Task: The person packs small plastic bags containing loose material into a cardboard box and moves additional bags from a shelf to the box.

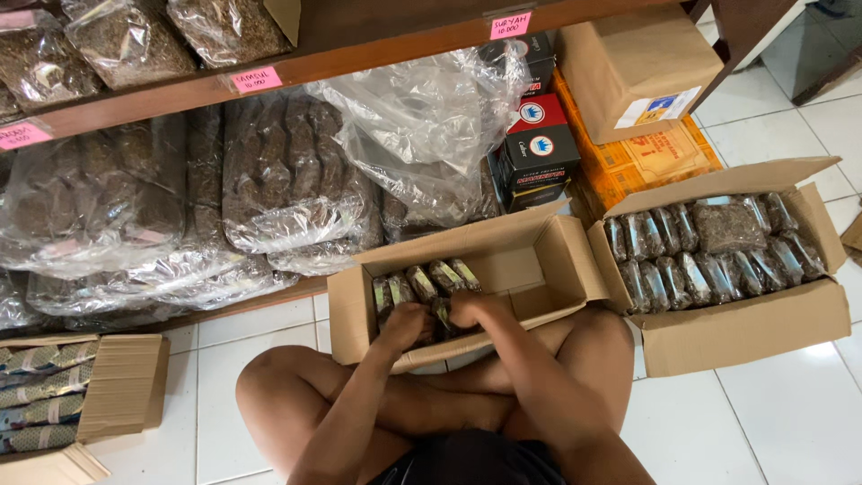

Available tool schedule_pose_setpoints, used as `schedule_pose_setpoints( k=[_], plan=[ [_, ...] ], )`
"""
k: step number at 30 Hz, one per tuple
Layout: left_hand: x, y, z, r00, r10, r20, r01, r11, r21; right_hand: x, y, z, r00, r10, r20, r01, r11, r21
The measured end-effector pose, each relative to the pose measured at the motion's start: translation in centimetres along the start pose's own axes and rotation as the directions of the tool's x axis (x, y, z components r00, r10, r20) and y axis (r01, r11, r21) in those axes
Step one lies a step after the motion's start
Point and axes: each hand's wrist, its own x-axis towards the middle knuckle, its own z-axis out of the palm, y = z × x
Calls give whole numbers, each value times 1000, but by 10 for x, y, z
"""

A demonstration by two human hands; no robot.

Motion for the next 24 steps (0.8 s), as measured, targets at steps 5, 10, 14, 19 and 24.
schedule_pose_setpoints(
  k=[5, 10, 14, 19, 24],
  plan=[
    [65, -73, 0, 975, 176, 133, -194, 972, 136, 67, 11, 29, 969, -71, 238, 121, 972, -203],
    [100, -103, 7, 937, 226, 267, -303, 907, 293, 27, -27, 9, 959, 128, 254, -85, 981, -173],
    [92, -78, 11, 913, 254, 318, -370, 844, 389, 69, -16, 23, 975, -13, 220, 49, 985, -163],
    [60, -58, 2, 910, 268, 318, -384, 834, 396, 54, 17, 43, 998, -59, 31, 58, 998, 25],
    [-6, 7, -13, 912, 387, 135, -409, 837, 364, -4, 24, 6, 927, 184, -328, -210, 977, -46]
  ],
)
